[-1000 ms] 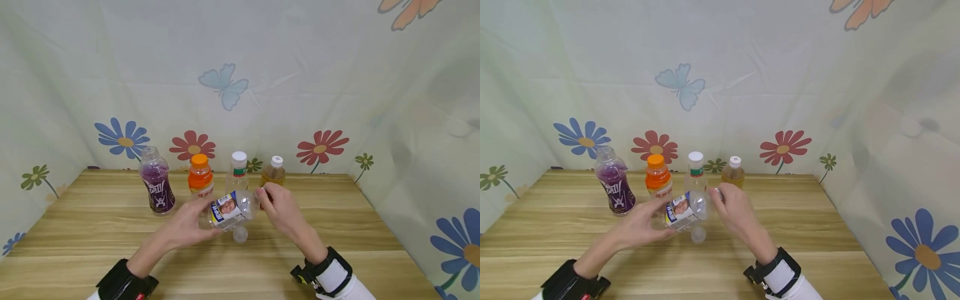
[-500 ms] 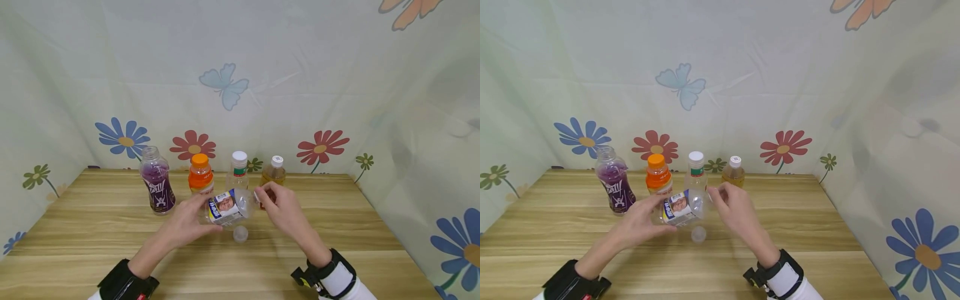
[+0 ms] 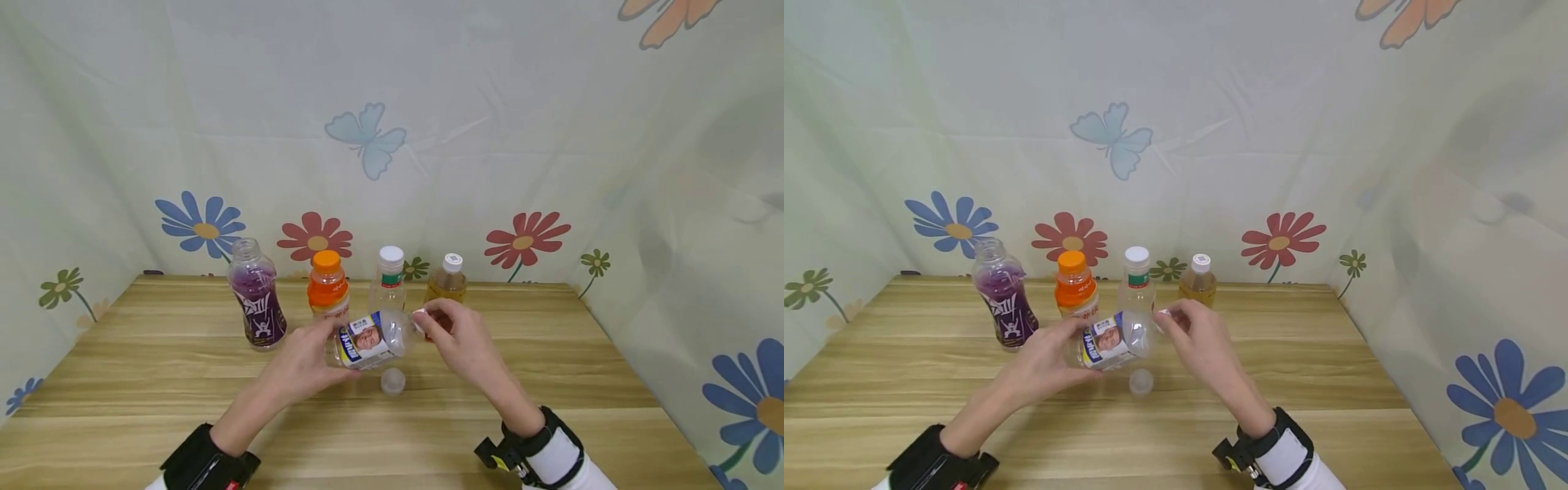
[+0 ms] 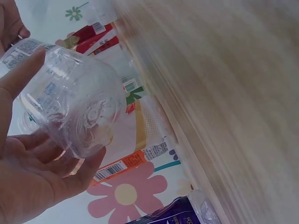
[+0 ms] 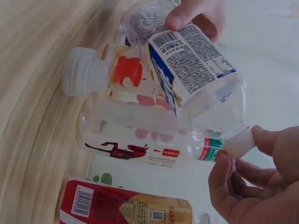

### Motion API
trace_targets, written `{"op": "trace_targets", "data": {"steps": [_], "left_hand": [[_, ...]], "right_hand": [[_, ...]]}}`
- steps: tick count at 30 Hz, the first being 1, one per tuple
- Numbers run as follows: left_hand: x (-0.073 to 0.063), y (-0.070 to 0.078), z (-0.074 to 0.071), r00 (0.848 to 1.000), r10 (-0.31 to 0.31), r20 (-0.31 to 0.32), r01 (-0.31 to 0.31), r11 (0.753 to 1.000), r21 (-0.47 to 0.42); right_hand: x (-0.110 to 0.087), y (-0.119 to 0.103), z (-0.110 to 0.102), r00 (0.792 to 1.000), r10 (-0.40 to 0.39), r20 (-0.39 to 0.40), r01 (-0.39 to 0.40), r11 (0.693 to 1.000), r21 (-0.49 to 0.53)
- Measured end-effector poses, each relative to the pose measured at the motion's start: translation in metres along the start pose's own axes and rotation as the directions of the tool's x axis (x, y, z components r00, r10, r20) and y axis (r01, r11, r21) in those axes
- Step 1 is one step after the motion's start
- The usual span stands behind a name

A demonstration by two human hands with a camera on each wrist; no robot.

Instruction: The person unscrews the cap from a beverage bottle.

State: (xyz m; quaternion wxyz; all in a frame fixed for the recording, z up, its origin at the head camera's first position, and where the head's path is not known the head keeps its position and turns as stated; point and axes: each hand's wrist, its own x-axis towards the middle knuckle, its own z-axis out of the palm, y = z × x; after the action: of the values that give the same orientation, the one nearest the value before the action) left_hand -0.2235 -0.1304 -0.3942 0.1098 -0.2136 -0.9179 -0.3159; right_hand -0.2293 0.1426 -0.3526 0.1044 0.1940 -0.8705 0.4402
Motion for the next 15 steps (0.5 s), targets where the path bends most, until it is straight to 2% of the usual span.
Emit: {"op": "trace_targets", "data": {"steps": [5,15], "left_hand": [[-0.0004,-0.0008,0.0002,1.0,0.012,0.0,-0.012,1.0,0.009],[-0.0004,-0.0048,0.0017,0.998,0.048,-0.043,-0.048,0.999,0.01]], "right_hand": [[-0.0009,-0.001,-0.0015,1.0,-0.009,0.001,0.009,1.0,0.029],[-0.0018,-0.0031,-0.0054,0.999,-0.04,0.02,0.038,0.997,0.063]]}}
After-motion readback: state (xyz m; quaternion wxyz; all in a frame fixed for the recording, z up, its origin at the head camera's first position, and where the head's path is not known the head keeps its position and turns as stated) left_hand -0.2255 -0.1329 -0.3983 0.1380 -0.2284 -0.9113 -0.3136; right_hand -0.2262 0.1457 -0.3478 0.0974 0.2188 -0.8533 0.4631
